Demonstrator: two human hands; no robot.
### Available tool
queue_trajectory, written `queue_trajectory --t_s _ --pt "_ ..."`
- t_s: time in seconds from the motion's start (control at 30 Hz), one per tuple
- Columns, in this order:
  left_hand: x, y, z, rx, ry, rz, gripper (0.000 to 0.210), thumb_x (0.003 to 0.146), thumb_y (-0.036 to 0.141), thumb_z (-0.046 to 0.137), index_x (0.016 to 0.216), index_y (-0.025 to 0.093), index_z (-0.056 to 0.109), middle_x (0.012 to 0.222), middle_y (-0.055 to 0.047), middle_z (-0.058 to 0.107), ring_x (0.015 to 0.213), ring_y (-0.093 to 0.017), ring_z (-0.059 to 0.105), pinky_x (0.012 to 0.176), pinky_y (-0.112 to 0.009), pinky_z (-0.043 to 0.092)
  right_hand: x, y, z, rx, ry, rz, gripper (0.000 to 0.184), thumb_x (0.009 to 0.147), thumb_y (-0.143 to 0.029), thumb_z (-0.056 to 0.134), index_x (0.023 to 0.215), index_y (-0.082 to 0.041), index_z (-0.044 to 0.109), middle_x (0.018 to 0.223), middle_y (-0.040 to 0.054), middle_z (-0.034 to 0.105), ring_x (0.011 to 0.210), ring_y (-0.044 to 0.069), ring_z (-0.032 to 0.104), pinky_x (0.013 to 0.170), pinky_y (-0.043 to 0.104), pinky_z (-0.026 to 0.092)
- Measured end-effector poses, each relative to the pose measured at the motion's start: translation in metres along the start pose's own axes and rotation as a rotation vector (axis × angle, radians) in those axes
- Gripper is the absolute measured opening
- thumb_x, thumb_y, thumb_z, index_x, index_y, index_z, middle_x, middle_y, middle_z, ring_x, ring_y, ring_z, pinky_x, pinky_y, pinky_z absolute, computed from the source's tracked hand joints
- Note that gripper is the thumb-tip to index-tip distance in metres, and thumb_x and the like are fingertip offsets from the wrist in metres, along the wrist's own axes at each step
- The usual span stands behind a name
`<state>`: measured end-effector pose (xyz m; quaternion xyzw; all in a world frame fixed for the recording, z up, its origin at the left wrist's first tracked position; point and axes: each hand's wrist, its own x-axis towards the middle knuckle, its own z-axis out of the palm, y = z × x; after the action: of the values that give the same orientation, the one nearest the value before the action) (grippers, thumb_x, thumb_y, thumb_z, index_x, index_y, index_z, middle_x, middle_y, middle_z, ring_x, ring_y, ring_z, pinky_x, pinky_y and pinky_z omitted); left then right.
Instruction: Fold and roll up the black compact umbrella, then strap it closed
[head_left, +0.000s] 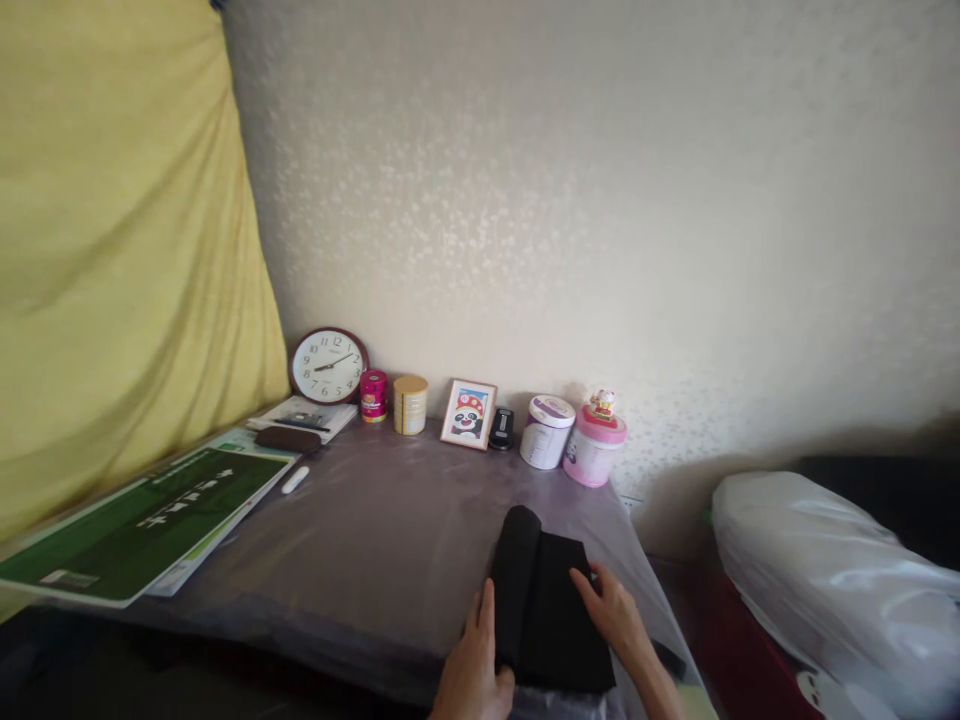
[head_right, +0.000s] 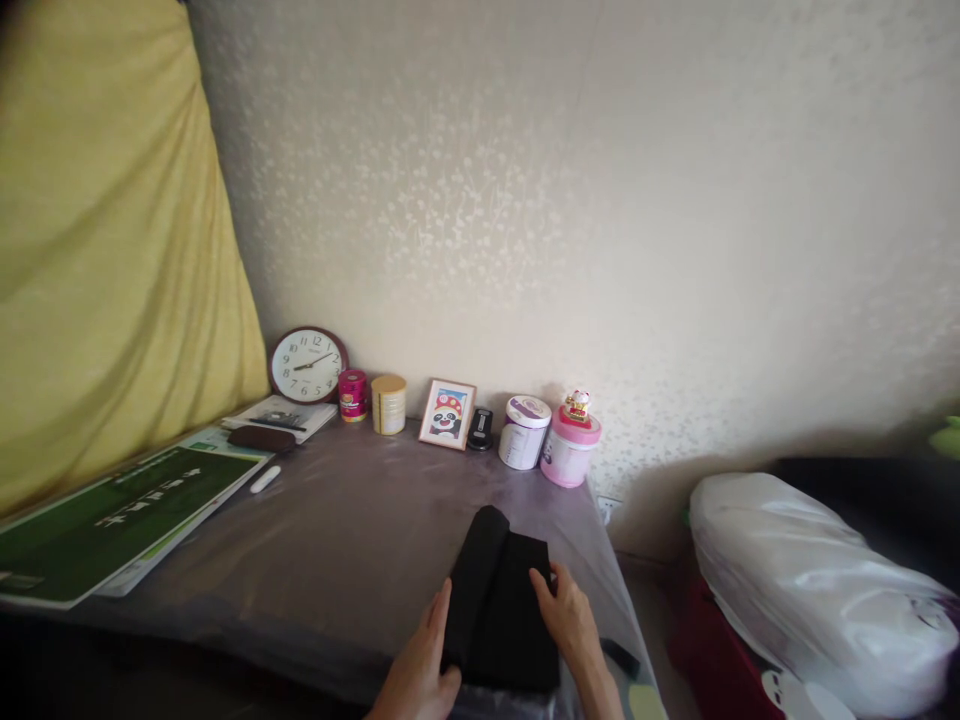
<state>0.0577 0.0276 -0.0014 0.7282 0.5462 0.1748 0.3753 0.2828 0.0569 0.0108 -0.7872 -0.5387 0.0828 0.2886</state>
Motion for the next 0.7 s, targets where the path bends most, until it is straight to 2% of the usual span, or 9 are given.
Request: queue_trajectory --t_s 0.13,0.33,0.5,0.6,0.7 --pt "-0.003 0.005 -0.004 0.002 -0.002 -0.007 0.09 0.063 0.001 0.044 0.14 0.008 -0.003 0.148 -0.018 0.015 0.127 -0.021 0.037 0.1 -0.026 0.033 -0.002 -0.007 -0.004 0.09 -0.02 -0.031 0.034 0.071 -0.043 0.049 0.089 -0.018 0.063 0.084 0.0091 0.069 0.085 0.026 0.064 0.073 0.032 0.045" --pt "-0.002 0.004 0.0 0.021 0.007 -0.015 0.092 0.061 0.003 0.046 0.14 0.005 -0.002 0.148 -0.016 0.013 0.131 -0.021 0.03 0.104 -0.026 0.029 0.004 -0.052 -0.005 0.44 -0.16 -0.093 0.034 0.073 -0.048 0.049 0.075 -0.017 0.063 0.061 0.0 0.062 0.06 0.018 0.058 0.053 0.026 0.041" --pt "0.003 -0.006 0.01 -0.04 -0.003 -0.002 0.099 0.057 0.009 0.05 0.141 0.011 -0.003 0.149 -0.012 0.01 0.132 -0.025 0.027 0.108 -0.031 0.023 0.011 -0.087 0.022 0.506 -0.121 -0.106 0.033 0.07 -0.046 0.054 0.076 -0.015 0.064 0.057 -0.0012 0.058 0.056 0.015 0.053 0.051 0.024 0.038" --pt "0.005 -0.01 0.013 -0.05 0.003 0.004 0.101 0.055 0.011 0.052 0.141 0.011 -0.001 0.149 -0.012 0.011 0.132 -0.026 0.027 0.109 -0.032 0.021 0.014 -0.095 0.042 0.461 -0.111 -0.095 0.034 0.07 -0.041 0.054 0.087 -0.014 0.065 0.059 -0.0006 0.06 0.059 0.016 0.055 0.055 0.025 0.041" --pt "0.004 -0.01 0.009 -0.031 0.012 0.02 0.099 0.054 0.011 0.052 0.141 0.009 0.004 0.148 -0.013 0.016 0.132 -0.026 0.028 0.109 -0.031 0.022 0.015 -0.096 0.057 0.4 -0.146 -0.062 0.034 0.072 -0.034 0.054 0.098 -0.013 0.064 0.072 0.0039 0.066 0.072 0.02 0.062 0.065 0.027 0.046"
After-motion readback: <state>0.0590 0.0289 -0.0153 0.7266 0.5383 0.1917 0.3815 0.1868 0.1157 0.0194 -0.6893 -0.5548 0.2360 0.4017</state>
